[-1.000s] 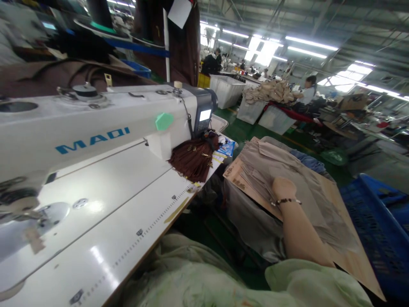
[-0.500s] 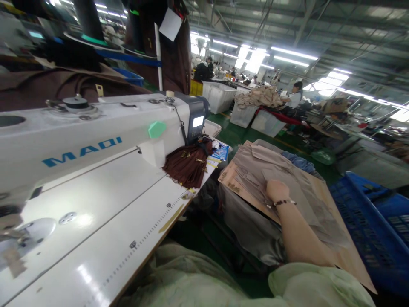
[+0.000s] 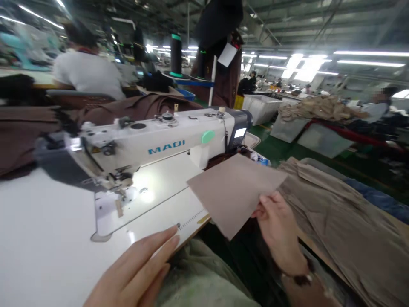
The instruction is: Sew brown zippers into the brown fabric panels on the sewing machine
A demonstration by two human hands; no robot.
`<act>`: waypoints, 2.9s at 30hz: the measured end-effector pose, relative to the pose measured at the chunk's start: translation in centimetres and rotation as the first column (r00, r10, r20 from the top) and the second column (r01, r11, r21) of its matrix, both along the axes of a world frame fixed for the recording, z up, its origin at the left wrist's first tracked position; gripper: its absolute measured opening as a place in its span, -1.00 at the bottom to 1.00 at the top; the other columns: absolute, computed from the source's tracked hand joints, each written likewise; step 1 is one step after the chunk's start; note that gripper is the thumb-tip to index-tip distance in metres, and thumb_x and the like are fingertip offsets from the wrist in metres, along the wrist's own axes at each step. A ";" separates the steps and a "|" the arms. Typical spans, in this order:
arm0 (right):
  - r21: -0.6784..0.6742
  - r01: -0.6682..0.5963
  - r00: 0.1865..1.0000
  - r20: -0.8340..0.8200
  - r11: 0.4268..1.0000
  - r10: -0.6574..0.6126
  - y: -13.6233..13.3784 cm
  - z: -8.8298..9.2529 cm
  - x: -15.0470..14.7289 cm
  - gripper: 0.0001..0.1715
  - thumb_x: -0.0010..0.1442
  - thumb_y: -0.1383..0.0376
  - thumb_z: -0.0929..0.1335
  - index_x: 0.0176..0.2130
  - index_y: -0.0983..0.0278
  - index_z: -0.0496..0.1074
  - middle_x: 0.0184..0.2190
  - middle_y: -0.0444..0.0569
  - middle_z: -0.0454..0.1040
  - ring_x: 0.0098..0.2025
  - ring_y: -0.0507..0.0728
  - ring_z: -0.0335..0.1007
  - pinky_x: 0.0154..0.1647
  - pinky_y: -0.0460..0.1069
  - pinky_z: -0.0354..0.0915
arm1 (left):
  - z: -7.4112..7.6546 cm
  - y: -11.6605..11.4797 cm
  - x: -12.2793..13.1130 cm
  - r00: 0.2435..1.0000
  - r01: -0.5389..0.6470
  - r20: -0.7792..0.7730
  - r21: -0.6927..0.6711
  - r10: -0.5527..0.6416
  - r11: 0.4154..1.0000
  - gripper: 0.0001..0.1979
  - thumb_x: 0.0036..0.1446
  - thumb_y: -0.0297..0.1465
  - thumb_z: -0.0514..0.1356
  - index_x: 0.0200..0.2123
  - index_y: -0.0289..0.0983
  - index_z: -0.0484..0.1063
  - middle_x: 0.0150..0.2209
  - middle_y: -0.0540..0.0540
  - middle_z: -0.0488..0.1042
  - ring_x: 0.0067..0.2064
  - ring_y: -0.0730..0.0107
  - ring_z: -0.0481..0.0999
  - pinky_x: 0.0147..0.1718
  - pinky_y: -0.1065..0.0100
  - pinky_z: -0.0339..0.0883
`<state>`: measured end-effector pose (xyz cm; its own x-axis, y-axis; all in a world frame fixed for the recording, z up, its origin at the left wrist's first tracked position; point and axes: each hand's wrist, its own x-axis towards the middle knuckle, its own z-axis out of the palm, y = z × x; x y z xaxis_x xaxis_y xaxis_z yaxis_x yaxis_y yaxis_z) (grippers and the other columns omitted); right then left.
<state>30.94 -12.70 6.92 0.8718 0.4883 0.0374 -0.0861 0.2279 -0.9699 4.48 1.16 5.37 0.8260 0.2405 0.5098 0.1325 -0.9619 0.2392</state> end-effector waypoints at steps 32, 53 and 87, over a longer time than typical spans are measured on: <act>-0.974 -0.023 -0.229 0.223 0.224 0.948 14.8 -1.6 -10.0 -0.73 0.21 0.20 0.24 -0.43 0.27 0.39 -0.40 -0.06 0.47 -0.31 0.10 0.38 -0.39 -0.06 0.03 | -4.2 2.9 -6.2 0.819 -0.571 -0.294 -0.340 0.493 0.747 -0.85 0.11 -0.48 0.17 -0.50 -0.29 0.43 -0.06 -0.15 0.43 -0.03 0.20 0.43 0.12 -0.02 0.08; -0.989 -0.054 -0.212 0.143 0.134 0.967 15.9 -1.8 -9.8 -0.70 0.17 0.21 0.26 -0.54 0.29 0.28 -0.47 -0.09 0.44 -0.37 0.08 0.35 -0.44 -0.06 -0.06 | -4.5 3.7 -5.6 0.792 -0.587 -0.289 -0.118 0.538 0.801 -0.82 0.09 -0.39 0.23 -0.52 -0.32 0.38 -0.21 -0.12 0.45 -0.18 0.24 0.41 -0.12 0.16 0.31; -0.907 -0.134 -0.294 0.421 0.399 0.858 19.9 -6.1 -11.6 -0.44 0.27 0.27 0.07 0.24 0.30 0.00 0.28 -0.04 -0.12 0.30 0.20 -0.21 0.24 0.33 -0.15 | -3.8 11.0 -2.5 0.775 -0.426 -0.468 0.109 0.425 0.898 -0.75 0.21 -0.56 -0.02 -0.10 -0.49 0.36 -0.05 -0.27 0.35 0.01 0.17 0.30 0.10 0.16 0.08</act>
